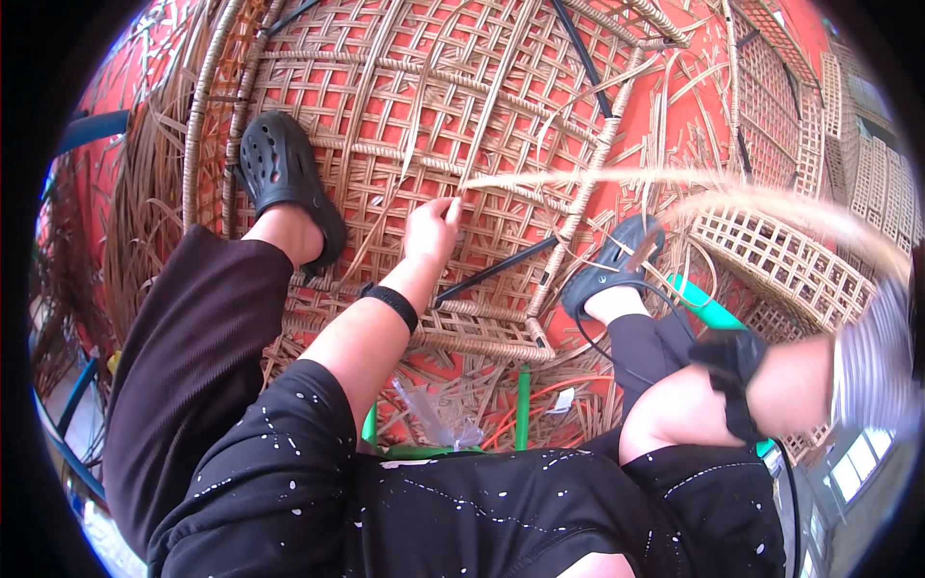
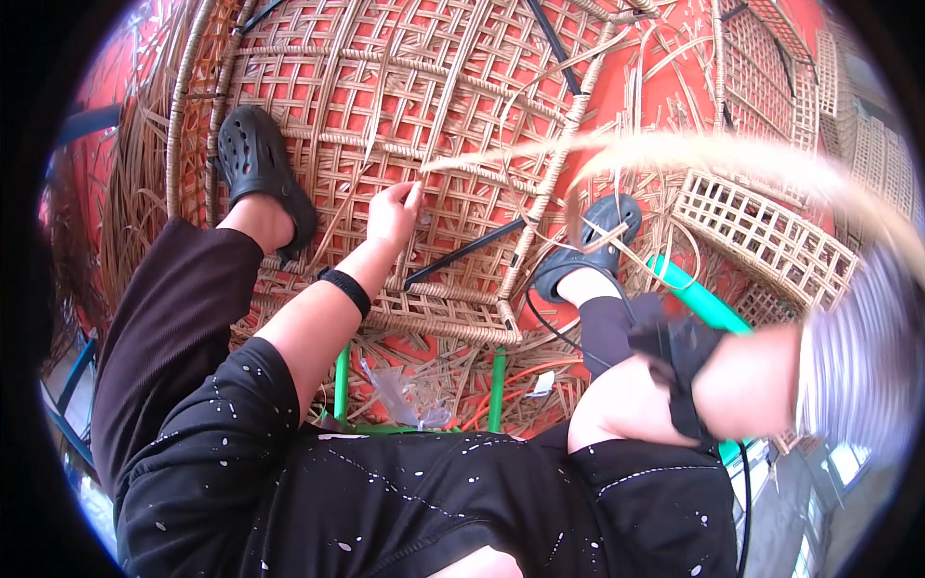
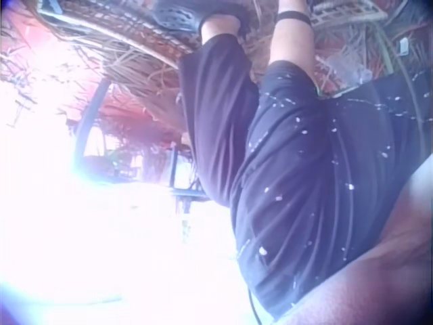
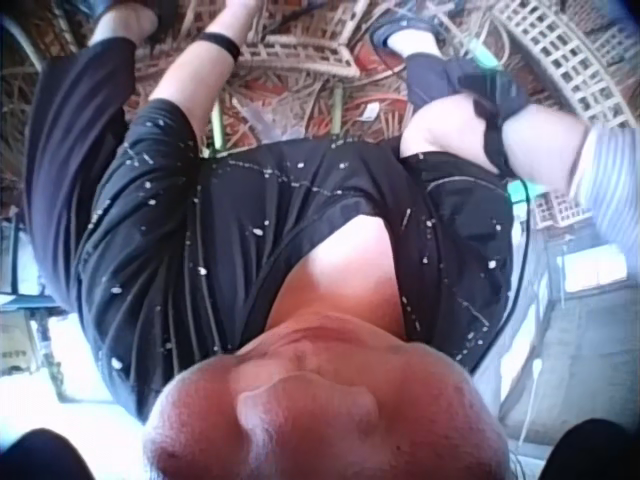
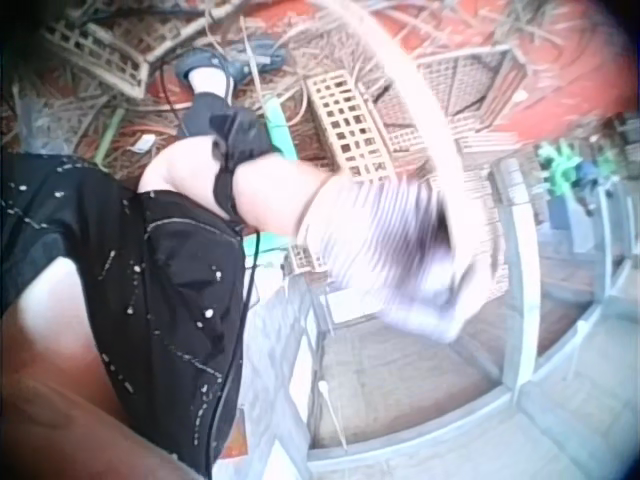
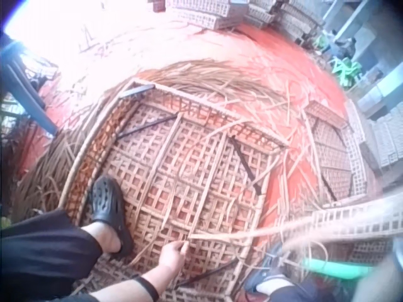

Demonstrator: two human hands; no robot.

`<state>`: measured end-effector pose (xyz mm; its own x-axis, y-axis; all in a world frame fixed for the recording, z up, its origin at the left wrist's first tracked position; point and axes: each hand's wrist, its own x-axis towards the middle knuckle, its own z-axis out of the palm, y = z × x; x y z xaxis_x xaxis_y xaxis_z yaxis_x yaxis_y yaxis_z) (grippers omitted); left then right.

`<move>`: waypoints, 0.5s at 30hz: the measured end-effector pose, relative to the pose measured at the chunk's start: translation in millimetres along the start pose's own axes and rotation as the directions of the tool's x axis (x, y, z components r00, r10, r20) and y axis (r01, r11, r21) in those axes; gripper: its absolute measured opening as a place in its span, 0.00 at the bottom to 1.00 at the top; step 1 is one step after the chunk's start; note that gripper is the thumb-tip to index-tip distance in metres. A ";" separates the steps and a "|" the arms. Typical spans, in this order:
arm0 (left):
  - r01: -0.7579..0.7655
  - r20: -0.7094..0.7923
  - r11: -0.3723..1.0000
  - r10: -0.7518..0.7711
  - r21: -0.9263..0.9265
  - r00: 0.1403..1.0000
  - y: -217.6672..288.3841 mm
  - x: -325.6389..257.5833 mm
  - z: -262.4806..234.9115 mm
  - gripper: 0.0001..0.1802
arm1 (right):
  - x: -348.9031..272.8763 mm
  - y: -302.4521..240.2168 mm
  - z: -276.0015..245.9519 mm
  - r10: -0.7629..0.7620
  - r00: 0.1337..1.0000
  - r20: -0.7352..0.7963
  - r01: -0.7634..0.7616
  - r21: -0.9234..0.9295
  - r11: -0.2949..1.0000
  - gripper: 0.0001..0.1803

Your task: Weaving and securing bamboo or wicker strips onto the frame of a chair.

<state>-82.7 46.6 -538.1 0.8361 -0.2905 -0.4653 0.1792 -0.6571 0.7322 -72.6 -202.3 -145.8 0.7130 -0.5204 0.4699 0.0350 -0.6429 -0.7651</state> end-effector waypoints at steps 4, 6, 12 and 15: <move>0.131 0.007 0.991 -0.131 0.014 0.991 -4.9 5.4 1.3 0.17 | -19.6 90.5 43.2 0.399 0.903 0.160 -0.375 -0.161 0.913 0.28; 0.425 0.233 0.784 -0.357 -0.452 0.905 -15.4 10.4 1.8 0.18 | -65.7 128.5 85.2 0.188 0.970 0.153 -0.079 -0.535 0.841 0.29; 0.591 0.406 0.626 -0.430 -0.509 0.806 3.8 13.6 -11.9 0.15 | -223.9 170.2 174.6 0.576 0.559 0.597 -0.548 -0.255 0.797 0.12; 0.593 0.433 0.659 -0.415 -0.462 0.800 8.0 12.4 -15.7 0.16 | -258.2 169.1 192.1 0.733 0.456 0.506 -0.641 -0.385 0.664 0.14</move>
<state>-62.7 48.7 -530.2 0.3695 -0.2610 -0.8918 0.8535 -0.2841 0.4368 -116.3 -68.6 -481.0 0.7046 -0.4240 -0.5690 -0.7032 -0.3102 -0.6397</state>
